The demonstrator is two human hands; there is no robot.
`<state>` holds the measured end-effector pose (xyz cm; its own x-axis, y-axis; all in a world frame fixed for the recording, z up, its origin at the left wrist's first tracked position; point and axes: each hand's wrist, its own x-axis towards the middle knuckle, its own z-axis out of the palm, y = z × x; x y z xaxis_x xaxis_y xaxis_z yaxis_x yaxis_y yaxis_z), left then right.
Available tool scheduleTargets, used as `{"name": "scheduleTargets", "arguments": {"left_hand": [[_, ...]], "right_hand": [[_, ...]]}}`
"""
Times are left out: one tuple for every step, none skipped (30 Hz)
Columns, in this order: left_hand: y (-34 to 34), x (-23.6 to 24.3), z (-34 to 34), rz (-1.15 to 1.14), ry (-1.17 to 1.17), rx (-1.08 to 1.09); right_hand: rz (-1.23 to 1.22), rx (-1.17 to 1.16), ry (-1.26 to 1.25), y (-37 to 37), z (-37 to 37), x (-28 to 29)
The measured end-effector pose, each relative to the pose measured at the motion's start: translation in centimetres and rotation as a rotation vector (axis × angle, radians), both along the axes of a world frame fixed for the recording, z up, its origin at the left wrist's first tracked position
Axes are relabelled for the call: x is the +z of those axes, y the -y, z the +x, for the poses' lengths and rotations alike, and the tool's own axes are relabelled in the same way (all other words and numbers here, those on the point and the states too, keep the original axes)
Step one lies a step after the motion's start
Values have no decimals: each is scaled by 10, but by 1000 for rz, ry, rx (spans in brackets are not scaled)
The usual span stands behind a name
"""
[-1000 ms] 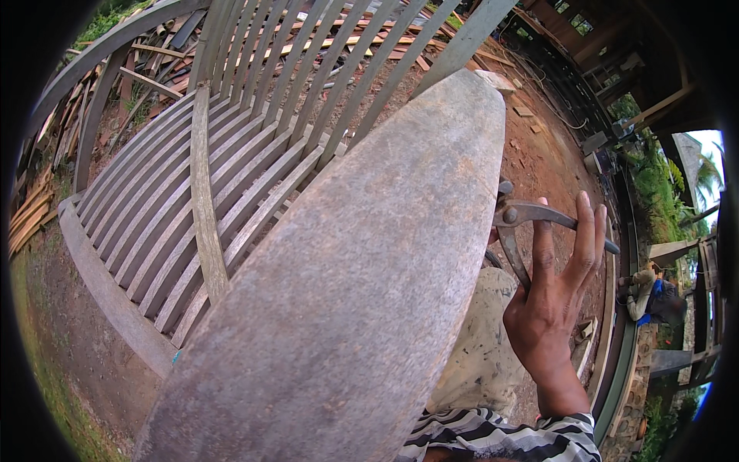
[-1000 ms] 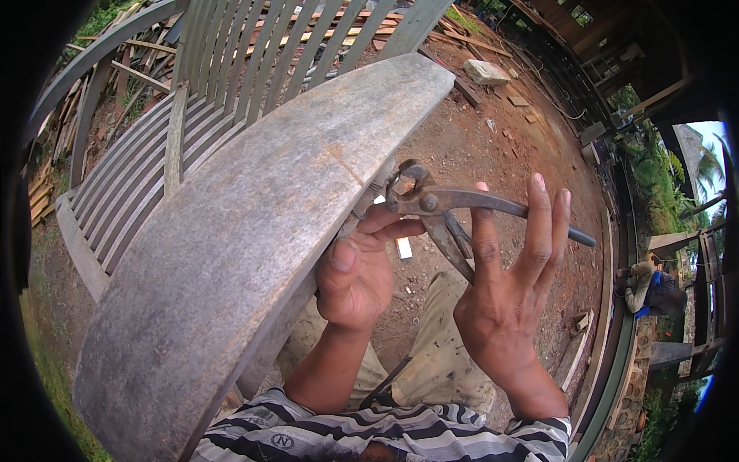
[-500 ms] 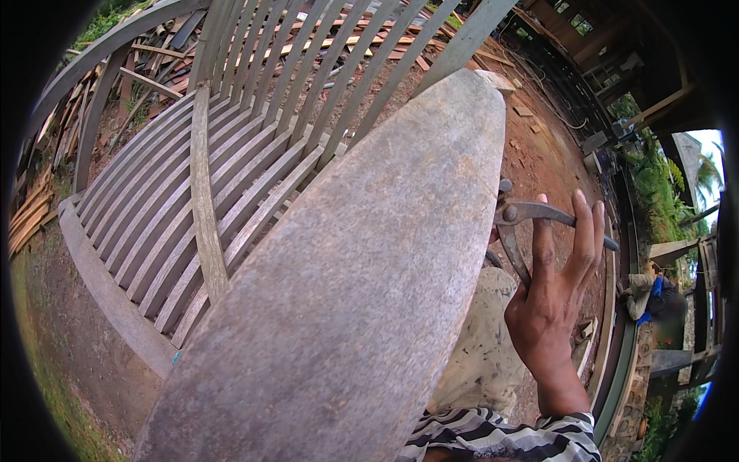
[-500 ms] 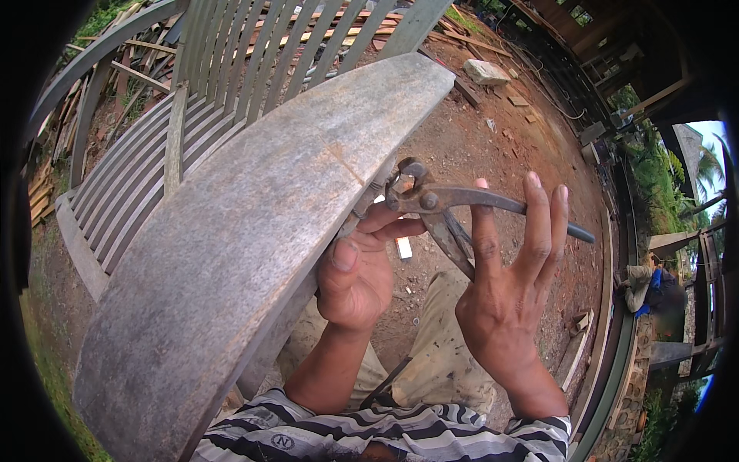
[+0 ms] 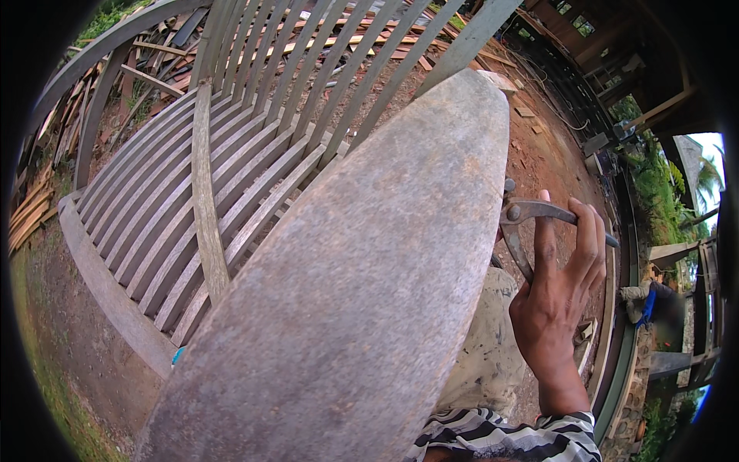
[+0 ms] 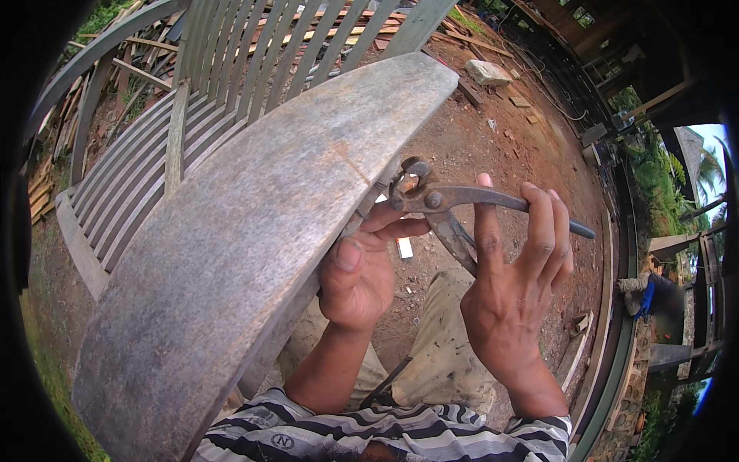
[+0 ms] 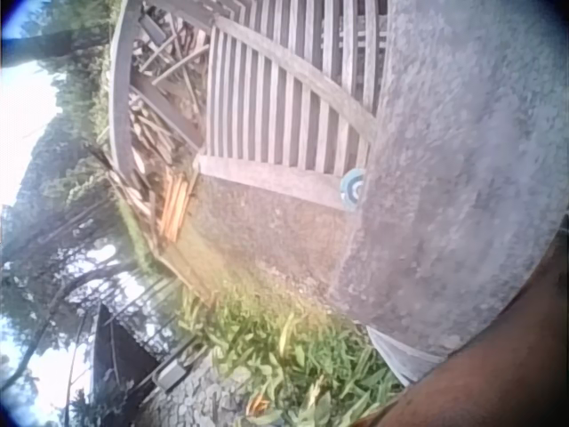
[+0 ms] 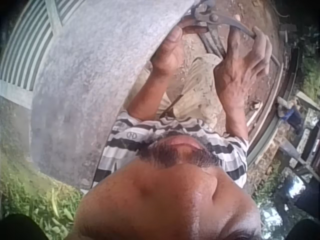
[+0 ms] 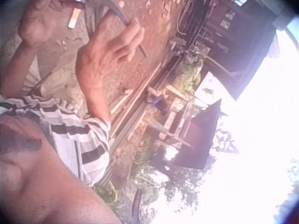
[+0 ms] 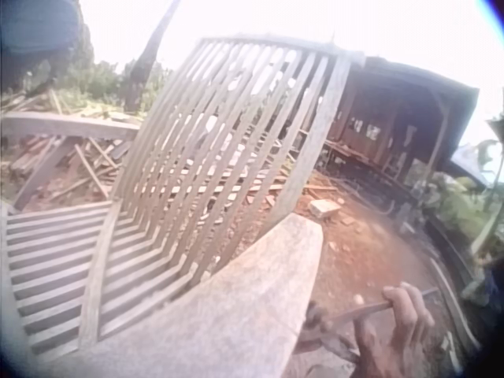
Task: The person uses pliers to remove nails from a wooden chair. They repeatedly grip and pull nails from the chair's frame while sitting on the ground.
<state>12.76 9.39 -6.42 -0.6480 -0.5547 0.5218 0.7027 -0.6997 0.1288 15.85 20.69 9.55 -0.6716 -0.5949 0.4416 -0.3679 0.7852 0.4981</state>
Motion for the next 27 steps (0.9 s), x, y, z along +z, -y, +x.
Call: {"name": "scheduleTargets", "arguments": {"left_hand": [[-1, -1, 1, 10, 12, -10], [-3, -1, 2, 20, 24, -20], [-2, 0, 5, 18, 36, -25], [-3, 3, 5, 28, 9, -9], [-3, 5, 5, 37, -18, 6], [-4, 11, 3, 59, -86, 40], [-3, 15, 4, 50, -70, 57], [-1, 20, 5, 42, -54, 74], [6, 29, 10, 3, 45, 68], [7, 33, 11, 1, 100, 88], [9, 37, 13, -1, 156, 105], [9, 39, 13, 31, 166, 159], [9, 35, 12, 38, 189, 221], [10, 31, 9, 43, 210, 280], [12, 25, 5, 23, 245, 338], [11, 20, 3, 10, 242, 348], [10, 15, 4, -3, 243, 360], [13, 30, 8, -11, 205, 310], [14, 35, 10, -26, 234, 298], [20, 41, 13, -51, 263, 305], [16, 45, 11, -62, 290, 270], [11, 47, 9, -72, 335, 259], [12, 54, 12, -91, 364, 263], [16, 60, 16, -104, 385, 280], [18, 62, 18, -115, 404, 291], [21, 64, 19, -118, 394, 292], [19, 67, 20, -121, 385, 282]], "right_hand": [[12, -11, -7, 1, 1, 1], [23, -21, -14, 2, 2, 1], [34, -32, -21, 3, 2, 2], [36, -40, -12, 2, 3, 3], [38, -49, -3, 2, 3, 3], [41, -57, 6, 3, 4, 4], [44, -37, -9, 4, 4, 6], [48, -16, -23, 5, 4, 8], [53, 0, -38, 5, 4, 9], [-56, 31, 68, -2, 2, 8], [-165, 62, 174, -15, -3, 5], [-276, 104, 280, -20, -7, 4], [-402, 80, 325, -17, -8, 4], [-343, 104, 292, -12, -9, 6], [-285, 117, 259, -9, -8, 9], [-228, 130, 225, -8, -8, 11], [-277, 129, 355, -7, -8, 11], [-399, 140, 577, -10, -10, 9], [-527, 153, 797, -12, -14, 7], [-666, 184, 1017, -12, -19, 4], [-786, 152, 1223, -18, -22, 3], [-919, 154, 1367, -29, -28, -9], [-978, 113, 1457, -33, -30, -15], [-1032, 89, 1553, -30, -33, -19], [-1015, 85, 1590, -29, -38, -22], [-991, 88, 1638, -31, -40, -25], [-1047, 152, 1622, -36, -43, -37]]}}
